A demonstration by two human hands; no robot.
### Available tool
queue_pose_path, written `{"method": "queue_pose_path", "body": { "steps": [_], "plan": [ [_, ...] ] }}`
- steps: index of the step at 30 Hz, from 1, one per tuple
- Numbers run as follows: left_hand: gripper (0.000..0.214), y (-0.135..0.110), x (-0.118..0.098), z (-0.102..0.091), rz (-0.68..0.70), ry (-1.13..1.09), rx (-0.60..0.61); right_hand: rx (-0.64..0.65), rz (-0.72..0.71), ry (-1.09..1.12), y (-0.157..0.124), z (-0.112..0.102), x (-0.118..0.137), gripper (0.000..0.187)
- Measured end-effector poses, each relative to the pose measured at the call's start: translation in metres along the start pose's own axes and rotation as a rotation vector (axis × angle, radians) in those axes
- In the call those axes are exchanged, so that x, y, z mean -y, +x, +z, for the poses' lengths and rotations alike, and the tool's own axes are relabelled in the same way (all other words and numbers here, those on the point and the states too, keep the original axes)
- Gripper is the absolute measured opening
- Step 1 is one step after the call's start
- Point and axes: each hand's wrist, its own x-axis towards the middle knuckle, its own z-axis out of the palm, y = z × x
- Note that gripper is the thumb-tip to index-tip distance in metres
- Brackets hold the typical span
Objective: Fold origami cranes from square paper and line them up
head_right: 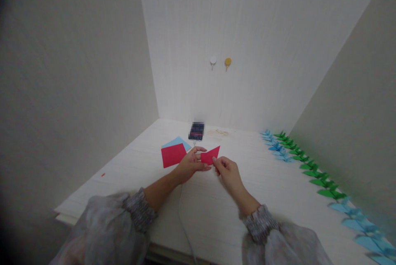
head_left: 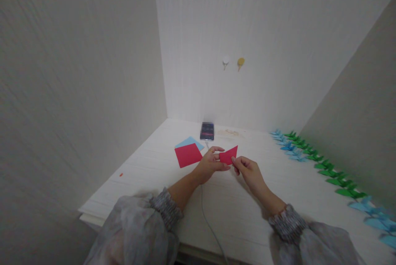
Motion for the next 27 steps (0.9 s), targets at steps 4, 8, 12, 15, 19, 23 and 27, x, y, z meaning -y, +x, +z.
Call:
{"method": "queue_pose_path", "body": {
  "steps": [4, 8, 12, 15, 19, 23, 27],
  "plan": [
    [0.055, -0.0004, -0.0015, 0.0008, -0.025, -0.034, 0.026, -0.001, -0.006, 0.044, -0.0009, -0.0009, -0.0021, 0.034],
    [0.056, -0.0008, -0.0022, 0.0014, -0.033, -0.062, 0.055, -0.016, -0.003, 0.090, -0.0027, -0.0001, -0.0055, 0.034],
    [0.058, -0.0011, -0.0028, 0.0023, -0.028, -0.075, 0.048, -0.019, -0.014, 0.129, -0.0035, 0.0012, -0.0041, 0.033],
    [0.058, -0.0009, -0.0031, 0.0024, -0.014, -0.076, 0.040, -0.022, 0.000, 0.150, -0.0021, 0.0008, -0.0017, 0.029],
    [0.058, -0.0010, -0.0031, 0.0026, -0.010, -0.058, 0.019, -0.022, 0.027, 0.147, 0.0007, -0.0017, -0.0021, 0.025],
    [0.058, -0.0015, -0.0020, 0.0024, -0.007, -0.057, 0.029, -0.049, 0.051, 0.099, 0.0014, -0.0041, -0.0046, 0.029],
    [0.057, -0.0015, -0.0013, 0.0019, -0.043, -0.020, 0.024, -0.080, 0.064, 0.117, 0.0011, -0.0033, -0.0051, 0.030]
  ]
}}
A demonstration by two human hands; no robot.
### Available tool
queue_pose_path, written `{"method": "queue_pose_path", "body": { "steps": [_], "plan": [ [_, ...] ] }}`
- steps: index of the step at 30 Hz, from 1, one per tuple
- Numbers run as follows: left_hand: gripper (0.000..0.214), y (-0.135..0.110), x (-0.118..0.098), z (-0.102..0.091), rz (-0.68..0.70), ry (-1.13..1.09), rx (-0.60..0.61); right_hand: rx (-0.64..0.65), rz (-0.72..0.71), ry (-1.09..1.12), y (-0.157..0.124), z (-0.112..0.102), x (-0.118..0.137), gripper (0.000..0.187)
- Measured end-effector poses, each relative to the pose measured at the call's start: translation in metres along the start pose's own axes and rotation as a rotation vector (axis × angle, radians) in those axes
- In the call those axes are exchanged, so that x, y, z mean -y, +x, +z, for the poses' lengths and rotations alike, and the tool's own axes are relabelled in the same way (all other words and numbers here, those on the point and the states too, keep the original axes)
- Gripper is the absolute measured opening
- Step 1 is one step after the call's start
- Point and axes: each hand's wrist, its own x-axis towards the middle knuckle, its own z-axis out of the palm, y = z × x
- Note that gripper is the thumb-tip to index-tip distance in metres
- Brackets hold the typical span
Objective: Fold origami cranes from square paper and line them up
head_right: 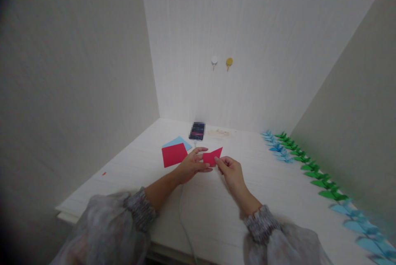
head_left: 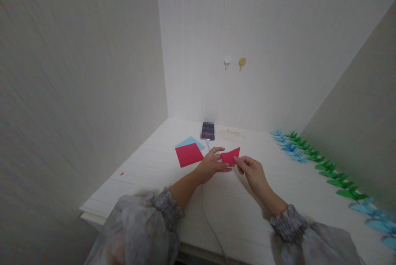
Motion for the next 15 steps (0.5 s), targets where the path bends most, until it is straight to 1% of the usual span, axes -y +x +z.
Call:
{"method": "queue_pose_path", "body": {
  "steps": [4, 8, 12, 15],
  "plan": [
    [0.053, 0.001, 0.001, -0.002, -0.063, 0.085, -0.002, -0.010, 0.022, 0.031, -0.001, 0.004, -0.002, 0.031],
    [0.057, 0.003, 0.004, -0.005, -0.088, 0.152, -0.082, -0.002, 0.021, 0.015, -0.002, 0.009, -0.006, 0.032],
    [0.059, 0.004, 0.006, -0.005, -0.073, 0.142, -0.108, -0.026, 0.021, -0.013, -0.003, 0.012, -0.008, 0.034],
    [0.059, 0.004, 0.005, -0.003, -0.050, 0.128, -0.131, -0.039, 0.030, -0.006, -0.003, 0.013, -0.007, 0.034]
  ]
}}
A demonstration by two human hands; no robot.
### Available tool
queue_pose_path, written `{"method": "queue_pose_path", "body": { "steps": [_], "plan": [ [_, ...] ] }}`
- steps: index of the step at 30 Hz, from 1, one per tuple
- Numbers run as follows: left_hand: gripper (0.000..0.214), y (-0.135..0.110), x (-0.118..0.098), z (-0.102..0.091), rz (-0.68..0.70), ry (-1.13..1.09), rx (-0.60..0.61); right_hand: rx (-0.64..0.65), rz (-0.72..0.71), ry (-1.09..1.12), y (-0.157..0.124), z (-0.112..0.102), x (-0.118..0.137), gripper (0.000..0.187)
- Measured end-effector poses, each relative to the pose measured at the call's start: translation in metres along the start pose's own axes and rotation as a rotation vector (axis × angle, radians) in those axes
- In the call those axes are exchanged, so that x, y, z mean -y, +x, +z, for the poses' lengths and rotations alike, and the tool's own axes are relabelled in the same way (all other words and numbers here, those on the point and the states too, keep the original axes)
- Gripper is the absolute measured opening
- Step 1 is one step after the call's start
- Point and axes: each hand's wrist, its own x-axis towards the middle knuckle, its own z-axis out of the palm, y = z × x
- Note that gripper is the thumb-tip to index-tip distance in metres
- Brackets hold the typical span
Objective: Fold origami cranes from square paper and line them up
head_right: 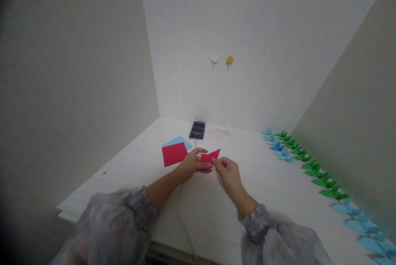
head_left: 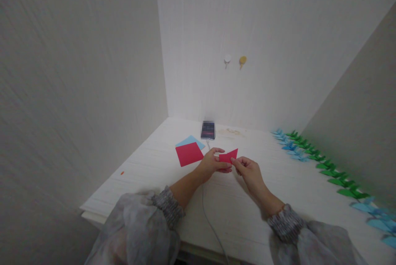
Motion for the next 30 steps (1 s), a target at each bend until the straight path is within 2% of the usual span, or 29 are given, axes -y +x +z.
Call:
{"method": "queue_pose_path", "body": {
  "steps": [6, 12, 19, 24, 30],
  "plan": [
    [0.061, -0.002, -0.003, 0.005, 0.023, -0.001, -0.066, 0.001, 0.010, 0.055, -0.001, 0.000, 0.004, 0.032],
    [0.062, -0.005, -0.007, 0.004, -0.006, -0.082, 0.100, -0.045, 0.041, 0.137, 0.002, -0.007, 0.007, 0.031],
    [0.061, -0.007, -0.010, 0.002, -0.054, -0.136, 0.225, -0.019, 0.061, 0.226, 0.006, -0.014, 0.001, 0.031],
    [0.052, -0.005, -0.010, 0.001, -0.106, -0.117, 0.184, -0.028, 0.055, 0.228, 0.007, -0.017, 0.005, 0.031],
    [0.060, -0.006, -0.010, 0.002, -0.103, 0.000, 0.095, -0.032, 0.046, 0.172, 0.004, -0.013, 0.006, 0.033]
  ]
}}
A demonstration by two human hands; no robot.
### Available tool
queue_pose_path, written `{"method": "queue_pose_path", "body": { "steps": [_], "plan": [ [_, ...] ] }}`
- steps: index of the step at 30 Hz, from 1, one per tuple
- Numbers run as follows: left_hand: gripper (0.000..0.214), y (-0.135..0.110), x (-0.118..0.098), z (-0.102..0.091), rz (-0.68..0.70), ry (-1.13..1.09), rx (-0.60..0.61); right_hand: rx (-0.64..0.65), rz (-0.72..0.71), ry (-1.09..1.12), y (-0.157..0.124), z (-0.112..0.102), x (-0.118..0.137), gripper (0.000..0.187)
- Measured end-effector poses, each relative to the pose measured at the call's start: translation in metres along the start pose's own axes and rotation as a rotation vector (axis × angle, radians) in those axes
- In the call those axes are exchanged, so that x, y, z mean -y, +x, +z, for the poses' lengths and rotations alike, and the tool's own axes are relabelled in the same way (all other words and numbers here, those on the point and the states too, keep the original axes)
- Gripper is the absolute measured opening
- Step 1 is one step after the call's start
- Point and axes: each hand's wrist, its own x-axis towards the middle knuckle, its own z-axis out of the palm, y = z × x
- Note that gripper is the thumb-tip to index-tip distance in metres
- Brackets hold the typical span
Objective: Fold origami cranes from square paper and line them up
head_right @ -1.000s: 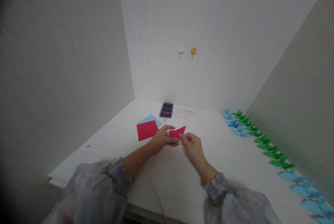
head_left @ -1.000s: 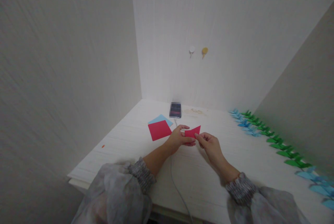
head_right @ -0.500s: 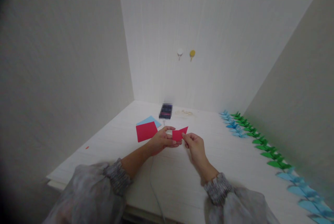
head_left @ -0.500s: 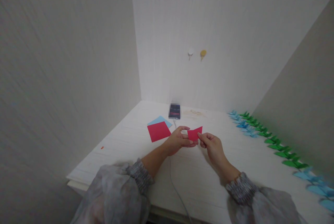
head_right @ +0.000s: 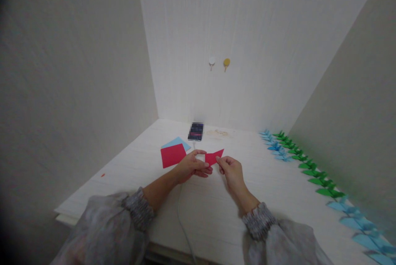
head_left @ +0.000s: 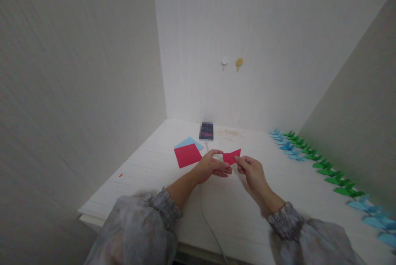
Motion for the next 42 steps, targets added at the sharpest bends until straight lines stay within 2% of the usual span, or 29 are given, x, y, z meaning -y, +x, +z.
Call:
{"method": "queue_pose_path", "body": {
  "steps": [13, 23, 29, 34, 38, 42],
  "plan": [
    [0.064, 0.000, 0.001, 0.000, 0.024, -0.054, -0.029, -0.018, -0.021, -0.019, 0.001, 0.000, -0.007, 0.033],
    [0.063, -0.002, 0.000, -0.001, 0.018, -0.110, 0.062, -0.002, -0.023, -0.008, 0.001, -0.003, -0.001, 0.034],
    [0.072, -0.003, -0.002, -0.003, 0.012, -0.126, 0.117, -0.012, -0.024, 0.026, 0.001, -0.005, 0.002, 0.032],
    [0.061, 0.000, 0.000, -0.002, -0.032, -0.061, 0.049, 0.002, -0.026, 0.005, 0.001, -0.003, 0.000, 0.032],
    [0.066, 0.001, 0.003, -0.004, -0.013, -0.004, -0.004, 0.000, -0.020, -0.021, 0.000, -0.001, -0.002, 0.032],
    [0.067, 0.000, 0.001, -0.004, 0.010, 0.019, 0.009, 0.009, -0.013, -0.029, -0.002, 0.001, -0.003, 0.033]
  ]
}}
